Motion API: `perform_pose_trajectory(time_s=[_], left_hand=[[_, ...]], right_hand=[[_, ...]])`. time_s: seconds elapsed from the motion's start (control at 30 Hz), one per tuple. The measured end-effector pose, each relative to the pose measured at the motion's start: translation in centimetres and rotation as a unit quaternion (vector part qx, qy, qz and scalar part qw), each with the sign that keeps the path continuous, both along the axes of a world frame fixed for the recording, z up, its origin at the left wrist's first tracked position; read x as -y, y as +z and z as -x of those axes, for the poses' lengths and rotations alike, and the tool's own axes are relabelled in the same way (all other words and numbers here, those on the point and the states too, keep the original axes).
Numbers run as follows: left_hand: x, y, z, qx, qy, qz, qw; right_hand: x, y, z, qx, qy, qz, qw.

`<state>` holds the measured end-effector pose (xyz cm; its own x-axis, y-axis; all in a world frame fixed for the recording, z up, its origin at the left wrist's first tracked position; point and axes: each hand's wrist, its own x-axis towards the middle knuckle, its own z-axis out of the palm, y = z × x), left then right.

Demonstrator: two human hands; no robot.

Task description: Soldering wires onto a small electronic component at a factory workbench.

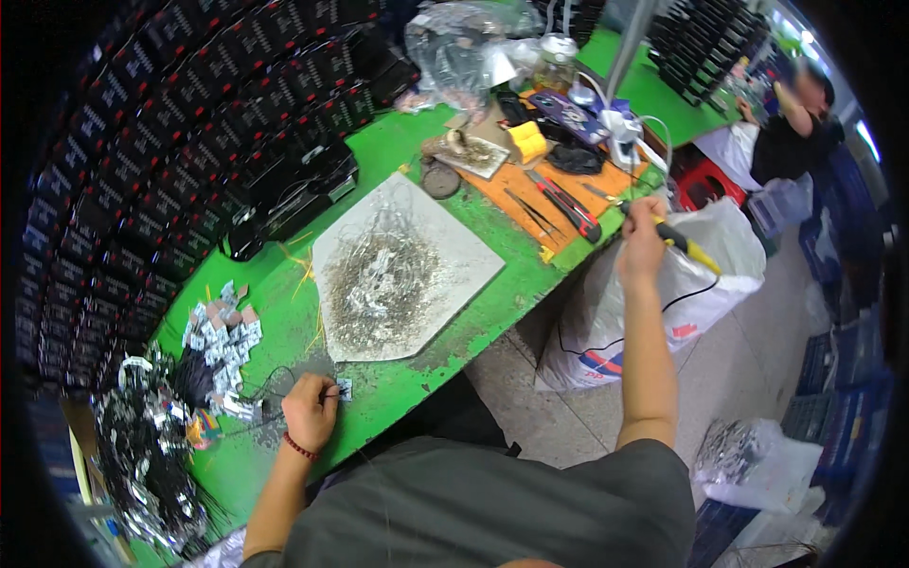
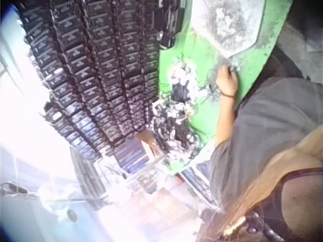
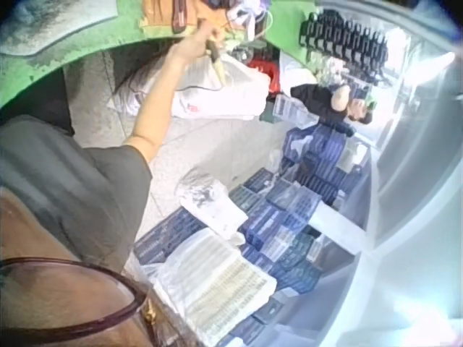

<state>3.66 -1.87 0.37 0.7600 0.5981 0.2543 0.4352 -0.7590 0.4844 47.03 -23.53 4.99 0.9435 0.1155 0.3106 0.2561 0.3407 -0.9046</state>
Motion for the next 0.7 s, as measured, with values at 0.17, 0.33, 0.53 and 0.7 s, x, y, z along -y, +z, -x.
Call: perform_pose_trajectory(time_s=[0.17, 0.33, 0.53, 0.7], left_hand=[[-0.1, -0.3, -0.6, -0.002, 0.01, 0.004, 1.0], [-0.4, -0.5, -0.2, 0.02, 0.02, 0.025, 0.999], [-0.5, 0.0, 0.0, 0.025, 0.035, 0.043, 0.998], [-0.6, 0.9, 0.2, 0.019, 0.021, 0.054, 0.998]], right_hand=[[-5.7, 2.7, -2.3, 0.119, 0.103, 0.108, 0.982], [-15.1, 1.3, -4.2, 0.058, 0.135, 0.106, 0.983], [-20.1, -1.3, -4.9, 0.013, 0.192, 0.163, 0.968], [-22.5, -4.1, -3.7, -0.082, 0.145, 0.146, 0.975]])
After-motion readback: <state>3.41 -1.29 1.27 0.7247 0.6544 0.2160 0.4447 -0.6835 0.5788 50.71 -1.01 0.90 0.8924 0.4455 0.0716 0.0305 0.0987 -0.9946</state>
